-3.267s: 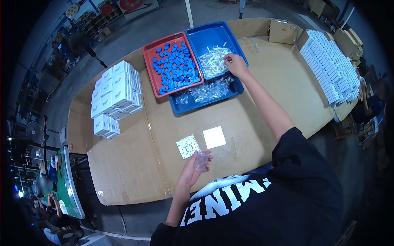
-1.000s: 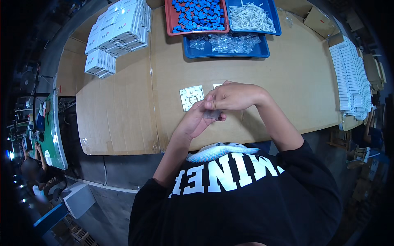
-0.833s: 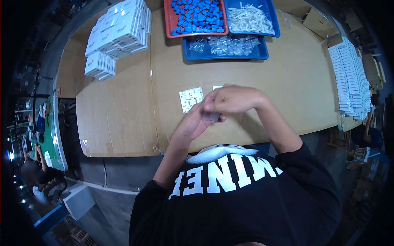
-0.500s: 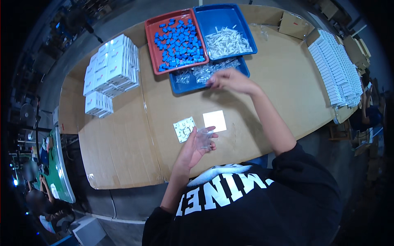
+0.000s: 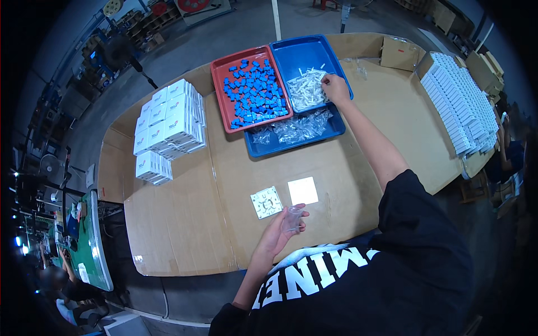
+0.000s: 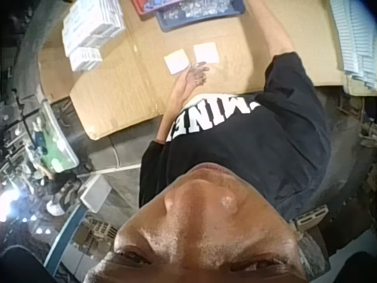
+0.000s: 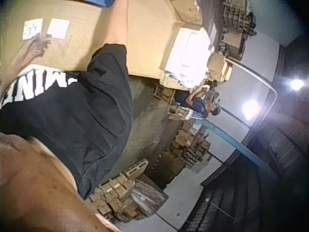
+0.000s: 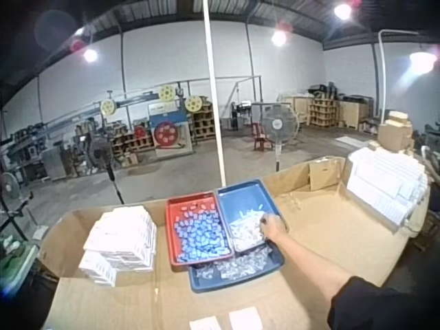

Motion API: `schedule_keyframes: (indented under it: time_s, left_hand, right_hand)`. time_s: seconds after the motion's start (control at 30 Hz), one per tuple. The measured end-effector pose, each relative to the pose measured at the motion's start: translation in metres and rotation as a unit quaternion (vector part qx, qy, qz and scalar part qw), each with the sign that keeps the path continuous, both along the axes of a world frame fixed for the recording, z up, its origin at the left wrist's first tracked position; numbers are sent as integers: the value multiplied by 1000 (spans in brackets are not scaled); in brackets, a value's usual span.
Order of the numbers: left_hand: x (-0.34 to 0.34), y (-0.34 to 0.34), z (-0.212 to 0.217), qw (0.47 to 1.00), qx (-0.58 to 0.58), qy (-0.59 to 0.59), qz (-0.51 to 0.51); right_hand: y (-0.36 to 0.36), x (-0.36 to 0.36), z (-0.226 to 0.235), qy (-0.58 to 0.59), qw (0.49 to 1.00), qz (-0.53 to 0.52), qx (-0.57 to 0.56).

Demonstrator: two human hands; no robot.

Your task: Packaging small electronic or mechanical components into plastic bags and then into a white box at a factory workstation.

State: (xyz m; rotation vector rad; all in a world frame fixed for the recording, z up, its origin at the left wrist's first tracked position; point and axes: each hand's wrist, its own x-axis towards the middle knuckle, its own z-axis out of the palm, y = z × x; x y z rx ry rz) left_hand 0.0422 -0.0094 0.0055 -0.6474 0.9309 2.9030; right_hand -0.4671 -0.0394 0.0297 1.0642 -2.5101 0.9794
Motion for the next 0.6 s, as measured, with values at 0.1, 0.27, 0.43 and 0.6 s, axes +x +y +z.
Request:
schedule_keyframes:
  time_s: [0.1,0.27,0.43,0.6]
  left_hand:
    - [-2,-2,-3,1000,-4,-4,-4]
    - [-8,-3,0,1000,10,-14,0]
    - [1,-5,-10,999,24,-8,22]
    - [4,-7,-14,983,159,17,91]
  right_hand:
    - [5,-1,1,-33,999,-22,-1]
    - [22,7,8,-44,995,-30,-80]
    - [52,69,70,-577,687,211,-389]
    - [73,131,101,-645,567,302,-415]
